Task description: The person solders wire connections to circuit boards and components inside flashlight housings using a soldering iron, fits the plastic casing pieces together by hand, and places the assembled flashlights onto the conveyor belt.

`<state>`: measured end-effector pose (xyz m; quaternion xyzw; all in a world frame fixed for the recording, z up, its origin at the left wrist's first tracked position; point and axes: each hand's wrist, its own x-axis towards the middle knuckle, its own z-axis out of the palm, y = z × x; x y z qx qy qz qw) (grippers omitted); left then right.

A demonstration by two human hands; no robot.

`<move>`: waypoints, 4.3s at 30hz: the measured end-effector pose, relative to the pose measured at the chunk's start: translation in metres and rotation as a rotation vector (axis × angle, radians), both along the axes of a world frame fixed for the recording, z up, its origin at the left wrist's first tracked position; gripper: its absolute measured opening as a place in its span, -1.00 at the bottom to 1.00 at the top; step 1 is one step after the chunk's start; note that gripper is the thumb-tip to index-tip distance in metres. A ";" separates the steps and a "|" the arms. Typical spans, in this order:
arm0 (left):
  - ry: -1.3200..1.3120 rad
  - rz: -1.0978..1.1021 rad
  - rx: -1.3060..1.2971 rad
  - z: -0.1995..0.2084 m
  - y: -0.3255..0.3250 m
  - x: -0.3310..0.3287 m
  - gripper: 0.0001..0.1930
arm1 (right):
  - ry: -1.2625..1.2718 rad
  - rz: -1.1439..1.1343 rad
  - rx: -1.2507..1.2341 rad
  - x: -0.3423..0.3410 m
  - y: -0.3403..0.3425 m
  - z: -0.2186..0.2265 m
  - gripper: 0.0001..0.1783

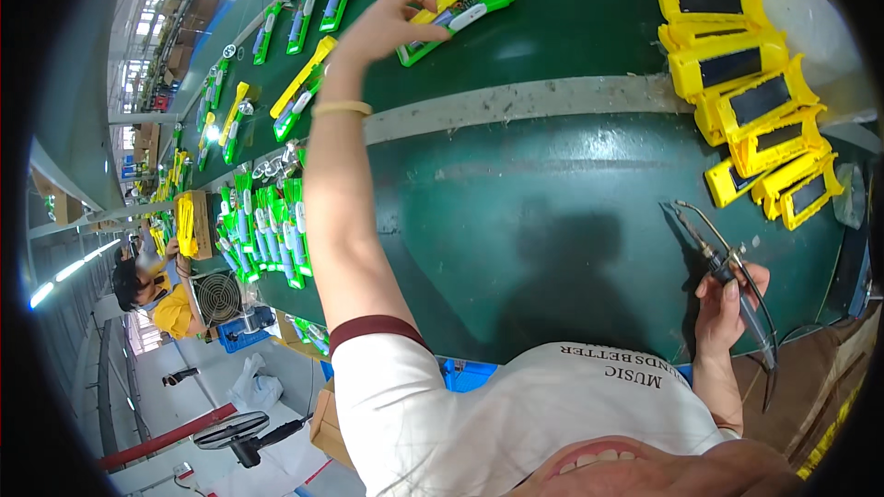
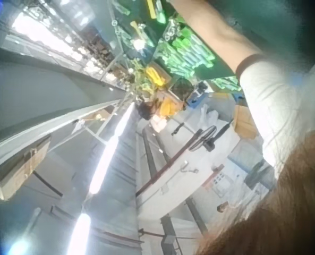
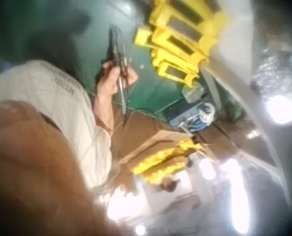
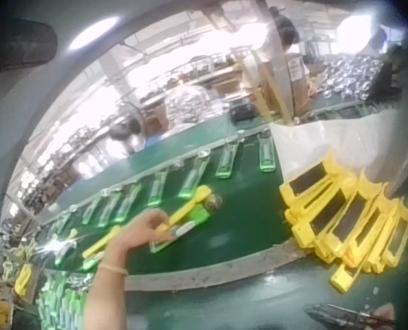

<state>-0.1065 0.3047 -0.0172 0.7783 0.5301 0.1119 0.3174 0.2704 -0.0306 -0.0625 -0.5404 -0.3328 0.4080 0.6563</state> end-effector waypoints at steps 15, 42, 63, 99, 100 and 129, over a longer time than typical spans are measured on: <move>0.075 0.705 0.724 -0.019 0.095 -0.038 -0.42 | 0.027 -0.048 0.072 -0.007 0.003 0.008 -0.58; 0.088 -0.409 0.317 0.014 -0.270 0.079 -0.46 | 0.146 -0.167 0.551 0.061 -0.023 0.015 -0.72; 0.024 -0.245 0.435 -0.010 -0.298 0.047 -0.35 | 0.121 0.172 0.319 -0.017 -0.013 0.040 -0.62; -0.097 -0.095 0.388 0.006 -0.304 0.108 -0.86 | -0.045 0.507 0.079 -0.042 -0.027 0.011 -0.69; -0.097 -0.085 0.386 0.007 -0.305 0.108 -0.87 | -0.043 0.517 0.056 -0.044 -0.026 0.012 -0.69; -0.131 0.203 -0.014 0.046 -0.334 0.089 -0.86 | 0.153 0.449 0.115 -0.036 -0.028 0.013 -0.69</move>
